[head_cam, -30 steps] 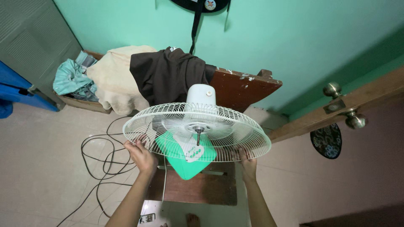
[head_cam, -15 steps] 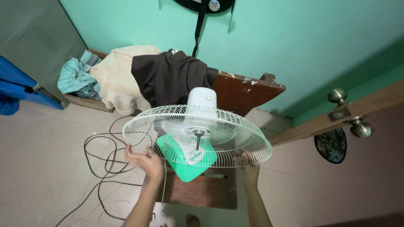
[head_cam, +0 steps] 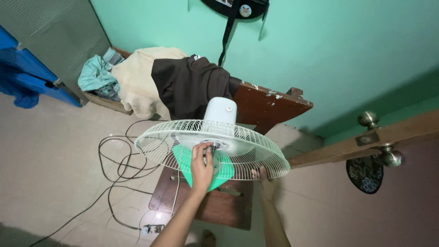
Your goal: The person assembles a small table fan by attaching the green fan blades to the motor hub, securing them with a nut, and then fitting the front and rear wire cages. The person handles the fan blades, motor hub, nut, and wire cages by hand.
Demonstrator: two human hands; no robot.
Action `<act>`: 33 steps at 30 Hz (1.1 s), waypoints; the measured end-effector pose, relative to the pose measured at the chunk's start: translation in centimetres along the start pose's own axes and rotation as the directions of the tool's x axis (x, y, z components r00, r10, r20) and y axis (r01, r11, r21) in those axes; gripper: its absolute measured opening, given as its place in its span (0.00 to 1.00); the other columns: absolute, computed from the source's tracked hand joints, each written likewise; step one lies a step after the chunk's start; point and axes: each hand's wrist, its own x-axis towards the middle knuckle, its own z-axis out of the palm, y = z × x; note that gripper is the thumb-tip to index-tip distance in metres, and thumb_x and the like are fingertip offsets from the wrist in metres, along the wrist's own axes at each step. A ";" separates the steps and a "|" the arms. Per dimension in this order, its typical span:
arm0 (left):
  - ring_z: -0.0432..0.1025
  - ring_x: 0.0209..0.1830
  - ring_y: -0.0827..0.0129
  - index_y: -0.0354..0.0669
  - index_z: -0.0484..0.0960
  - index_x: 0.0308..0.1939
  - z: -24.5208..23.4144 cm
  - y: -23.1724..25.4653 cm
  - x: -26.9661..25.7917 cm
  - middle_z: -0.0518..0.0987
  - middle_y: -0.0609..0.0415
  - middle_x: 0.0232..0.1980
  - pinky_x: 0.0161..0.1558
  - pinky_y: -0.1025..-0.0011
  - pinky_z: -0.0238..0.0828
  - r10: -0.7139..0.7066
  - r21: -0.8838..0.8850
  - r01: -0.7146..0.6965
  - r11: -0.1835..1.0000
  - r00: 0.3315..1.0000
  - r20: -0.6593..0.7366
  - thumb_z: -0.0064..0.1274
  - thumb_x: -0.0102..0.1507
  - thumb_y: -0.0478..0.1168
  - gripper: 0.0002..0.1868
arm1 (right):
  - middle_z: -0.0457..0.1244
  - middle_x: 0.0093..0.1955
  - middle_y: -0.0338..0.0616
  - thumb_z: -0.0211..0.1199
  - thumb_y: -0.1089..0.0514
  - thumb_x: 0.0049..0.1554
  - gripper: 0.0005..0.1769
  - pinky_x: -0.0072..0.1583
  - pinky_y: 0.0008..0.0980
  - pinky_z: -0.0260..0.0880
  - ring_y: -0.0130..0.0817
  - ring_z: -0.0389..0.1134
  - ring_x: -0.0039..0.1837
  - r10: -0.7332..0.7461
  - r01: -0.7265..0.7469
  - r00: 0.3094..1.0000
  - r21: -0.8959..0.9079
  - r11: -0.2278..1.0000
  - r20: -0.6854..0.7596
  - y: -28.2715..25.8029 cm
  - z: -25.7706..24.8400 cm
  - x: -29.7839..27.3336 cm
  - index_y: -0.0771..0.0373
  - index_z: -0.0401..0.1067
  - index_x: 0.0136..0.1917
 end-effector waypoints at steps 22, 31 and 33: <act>0.70 0.60 0.45 0.35 0.69 0.64 2.7 2.2 -1.4 0.70 0.39 0.62 0.56 0.57 0.68 -0.094 0.180 0.105 0.978 0.993 -0.066 0.48 0.65 0.34 0.22 | 0.64 0.47 0.48 0.69 0.55 0.60 0.43 0.47 0.41 0.72 0.36 0.64 0.41 0.524 -0.323 0.848 -0.706 0.630 0.080 -2.2 1.4 -6.0 0.62 0.45 0.78; 0.70 0.58 0.42 0.32 0.72 0.60 2.5 1.7 -0.9 0.73 0.36 0.57 0.58 0.55 0.67 0.033 0.180 -0.009 0.984 0.991 -0.132 0.45 0.66 0.30 0.18 | 0.67 0.59 0.53 0.59 0.54 0.65 0.22 0.56 0.39 0.72 0.39 0.70 0.56 0.140 0.026 0.887 -0.351 0.936 0.441 -6.6 11.1 -6.8 0.69 0.67 0.67; 0.71 0.57 0.42 0.32 0.72 0.58 2.6 1.6 -0.8 0.74 0.37 0.57 0.57 0.56 0.68 0.023 0.168 0.000 0.986 0.990 -0.137 0.45 0.67 0.30 0.15 | 0.66 0.64 0.52 0.58 0.55 0.63 0.24 0.60 0.40 0.73 0.41 0.71 0.61 0.101 -0.019 0.906 -0.199 0.980 0.411 -7.7 12.8 -5.5 0.69 0.65 0.68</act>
